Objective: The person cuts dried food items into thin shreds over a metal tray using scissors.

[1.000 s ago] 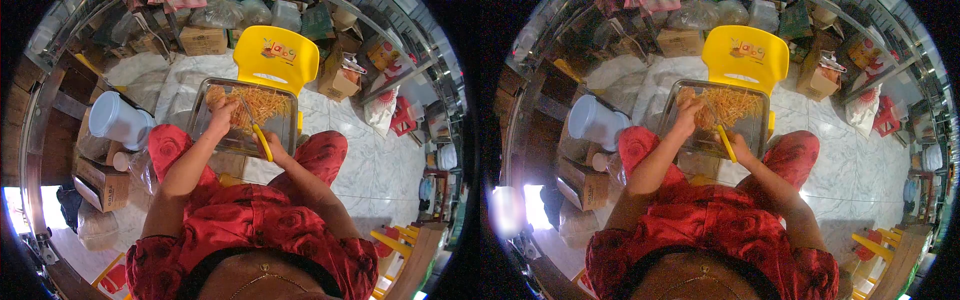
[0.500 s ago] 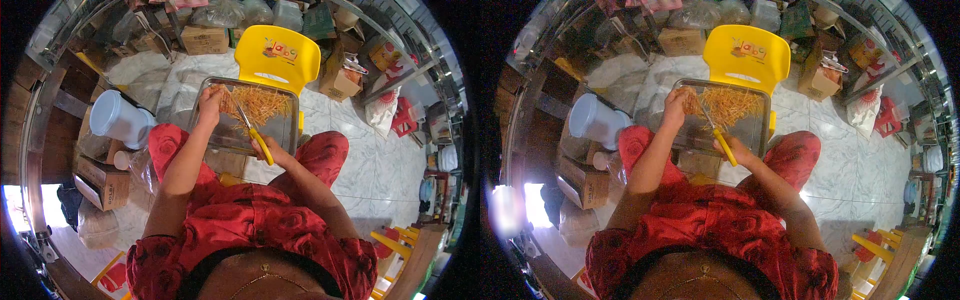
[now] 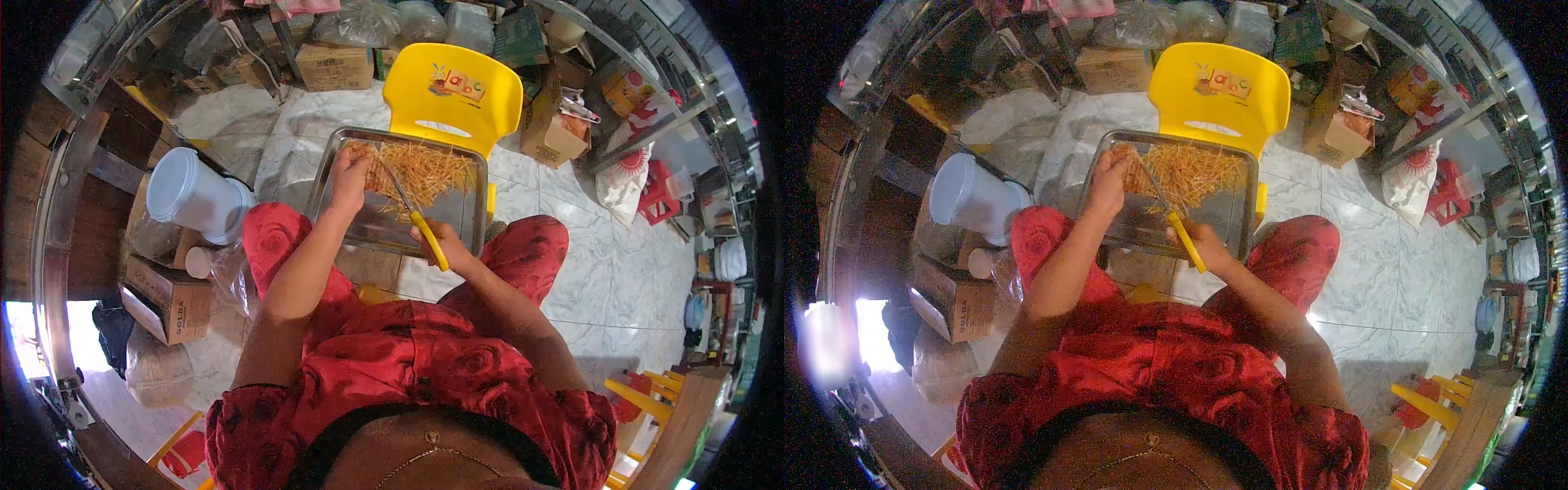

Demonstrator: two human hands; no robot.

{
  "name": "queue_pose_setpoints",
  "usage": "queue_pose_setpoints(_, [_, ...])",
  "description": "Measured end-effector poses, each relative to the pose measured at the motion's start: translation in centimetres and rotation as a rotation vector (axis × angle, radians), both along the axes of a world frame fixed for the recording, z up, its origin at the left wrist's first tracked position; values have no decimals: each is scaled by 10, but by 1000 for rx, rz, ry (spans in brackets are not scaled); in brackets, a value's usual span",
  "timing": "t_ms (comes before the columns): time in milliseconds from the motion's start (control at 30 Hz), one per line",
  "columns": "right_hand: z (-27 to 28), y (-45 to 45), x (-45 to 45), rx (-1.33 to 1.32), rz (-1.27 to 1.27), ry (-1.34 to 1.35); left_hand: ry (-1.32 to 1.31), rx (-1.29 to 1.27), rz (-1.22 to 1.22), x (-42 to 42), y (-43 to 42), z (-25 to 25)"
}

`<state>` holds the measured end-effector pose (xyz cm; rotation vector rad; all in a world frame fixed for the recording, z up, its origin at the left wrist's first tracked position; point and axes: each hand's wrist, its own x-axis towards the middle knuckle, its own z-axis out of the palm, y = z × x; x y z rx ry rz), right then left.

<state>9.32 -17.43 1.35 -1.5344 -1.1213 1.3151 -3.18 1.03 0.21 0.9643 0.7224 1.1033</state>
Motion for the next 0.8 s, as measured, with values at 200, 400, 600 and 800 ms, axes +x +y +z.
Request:
queue_pose_setpoints(200, [-16, 2, 7, -95, 20, 90, -9, -34, -8, -1, -1, 3])
queue_pose_setpoints(400, [-16, 6, 2, 11, -18, 1, 135, 79, -54, 2, -12, -1])
queue_pose_setpoints(600, [-7, 5, 3, -23, -14, 27, 60, -74, -93, 3, -13, -3])
queue_pose_setpoints(800, [-8, 5, 2, -50, -9, 70, 52, -67, -98, 3, -10, -10])
